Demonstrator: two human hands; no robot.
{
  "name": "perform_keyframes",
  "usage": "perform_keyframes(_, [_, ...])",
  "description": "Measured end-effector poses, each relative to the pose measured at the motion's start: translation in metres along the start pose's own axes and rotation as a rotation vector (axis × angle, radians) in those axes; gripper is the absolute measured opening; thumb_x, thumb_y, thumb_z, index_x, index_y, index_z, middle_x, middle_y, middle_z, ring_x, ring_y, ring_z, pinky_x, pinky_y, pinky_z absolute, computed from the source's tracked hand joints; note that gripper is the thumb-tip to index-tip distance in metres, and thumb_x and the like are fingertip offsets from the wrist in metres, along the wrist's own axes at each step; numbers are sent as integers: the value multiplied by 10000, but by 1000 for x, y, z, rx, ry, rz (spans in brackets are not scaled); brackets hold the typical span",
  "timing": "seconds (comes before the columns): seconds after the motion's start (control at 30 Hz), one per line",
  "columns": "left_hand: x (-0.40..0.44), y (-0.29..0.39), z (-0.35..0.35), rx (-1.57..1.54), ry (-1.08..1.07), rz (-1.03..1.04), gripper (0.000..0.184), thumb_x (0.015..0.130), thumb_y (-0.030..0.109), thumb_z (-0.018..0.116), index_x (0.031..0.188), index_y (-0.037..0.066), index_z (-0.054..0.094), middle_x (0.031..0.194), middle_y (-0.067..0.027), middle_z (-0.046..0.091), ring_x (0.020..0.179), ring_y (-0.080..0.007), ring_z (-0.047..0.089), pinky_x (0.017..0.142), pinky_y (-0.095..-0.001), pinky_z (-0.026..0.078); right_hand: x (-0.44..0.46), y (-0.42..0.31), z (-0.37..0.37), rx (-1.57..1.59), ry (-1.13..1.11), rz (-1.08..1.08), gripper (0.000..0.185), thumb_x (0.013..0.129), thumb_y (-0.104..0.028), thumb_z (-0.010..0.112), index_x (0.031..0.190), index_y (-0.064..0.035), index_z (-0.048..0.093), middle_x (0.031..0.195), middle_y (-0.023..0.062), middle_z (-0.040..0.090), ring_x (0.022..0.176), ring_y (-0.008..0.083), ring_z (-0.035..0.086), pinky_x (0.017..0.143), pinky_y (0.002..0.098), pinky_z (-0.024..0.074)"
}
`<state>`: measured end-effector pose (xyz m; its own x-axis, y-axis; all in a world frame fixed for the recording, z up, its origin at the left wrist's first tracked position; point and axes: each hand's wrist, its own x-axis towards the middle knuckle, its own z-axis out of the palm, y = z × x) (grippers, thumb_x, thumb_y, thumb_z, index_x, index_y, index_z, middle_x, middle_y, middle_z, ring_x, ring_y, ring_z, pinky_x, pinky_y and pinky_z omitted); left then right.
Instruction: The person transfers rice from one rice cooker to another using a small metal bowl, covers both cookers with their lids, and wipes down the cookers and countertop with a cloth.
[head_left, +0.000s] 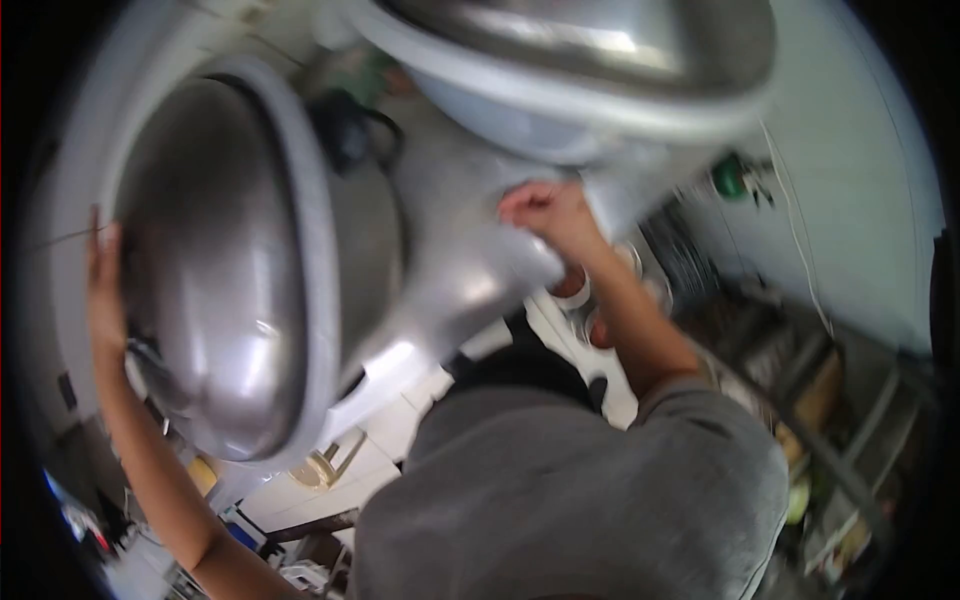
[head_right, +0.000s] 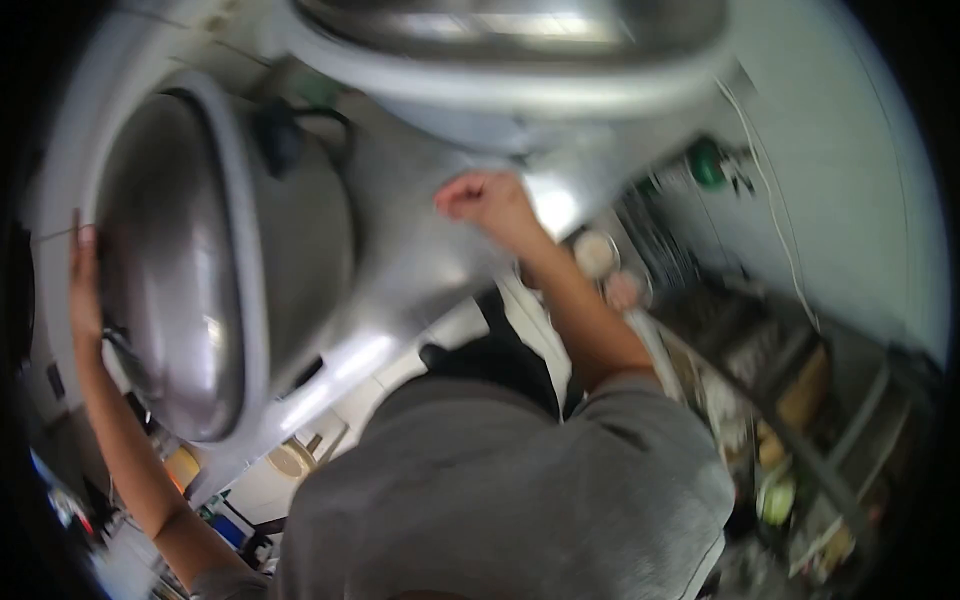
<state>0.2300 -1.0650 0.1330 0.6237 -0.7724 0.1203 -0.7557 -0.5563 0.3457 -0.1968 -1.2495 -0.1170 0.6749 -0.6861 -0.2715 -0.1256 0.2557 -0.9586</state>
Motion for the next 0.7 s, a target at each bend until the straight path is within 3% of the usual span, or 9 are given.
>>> perform_keyframes(0.13, [13,-27,-2,13,-17,111,748,916,564,414,1445,53,278,1488,-129,292,1383,-230,253,1127,-336,166,-106,-36,-83,107,251,-51,129,733,49,697,855,12,678,879,89,661,742,132,605,656,244,488])
perform_keyframes(0.27, [14,-14,1,-55,-11,27,775,904,586,414,1443,46,277,1489,-128,292,1388,-230,243,1128,-339,166,-164,-7,-150,255,511,-229,146,765,31,658,904,-7,683,892,117,672,773,178,626,680,285,495])
perform_keyframes(0.33, [31,-45,-2,-23,-32,122,773,904,584,413,1442,44,279,1489,-129,293,1389,-227,242,1128,-337,167,-159,45,-191,-997,801,-357,160,783,-8,631,925,-49,690,900,127,679,773,213,645,684,312,499])
perform_keyframes(0.37, [15,-15,3,-103,-2,15,768,907,582,408,1437,40,289,1488,-131,293,1390,-227,239,1128,-332,167,-159,49,-201,-1163,886,-265,175,788,-21,614,937,-70,692,922,130,677,796,229,647,702,327,498])
perform_keyframes(0.4, [21,-21,3,-74,-2,67,768,906,583,408,1435,37,292,1489,-131,293,1390,-229,239,1128,-331,167,-159,48,-206,-1325,963,-160,192,793,-35,598,949,-91,694,944,133,676,819,246,649,720,342,497])
perform_keyframes(0.47, [36,-47,1,-7,0,154,770,905,583,409,1431,32,300,1490,-131,292,1390,-232,240,1127,-329,168,-154,39,-218,-671,1006,227,241,793,-52,559,975,-133,695,1023,135,661,910,277,640,789,374,488])
perform_keyframes(0.57, [22,-26,3,-28,31,93,809,885,613,414,1423,18,309,1483,-148,299,1388,-249,244,1124,-335,171,-149,46,-251,-954,1193,43,253,785,-68,559,995,-125,688,1025,128,660,916,280,634,794,374,487])
perform_keyframes(0.67, [25,-29,4,-27,28,75,851,865,648,416,1421,12,313,1477,-166,304,1384,-266,250,1121,-344,173,-143,50,-279,-1525,1241,-21,226,786,-101,584,987,-114,687,946,101,680,829,273,650,742,385,503])
perform_keyframes(0.7, [29,-36,4,-28,23,78,859,861,656,414,1420,12,314,1475,-172,304,1382,-273,251,1121,-349,173,-137,44,-276,-1487,1335,-80,211,790,-126,603,983,-98,684,905,106,683,804,268,653,731,377,506])
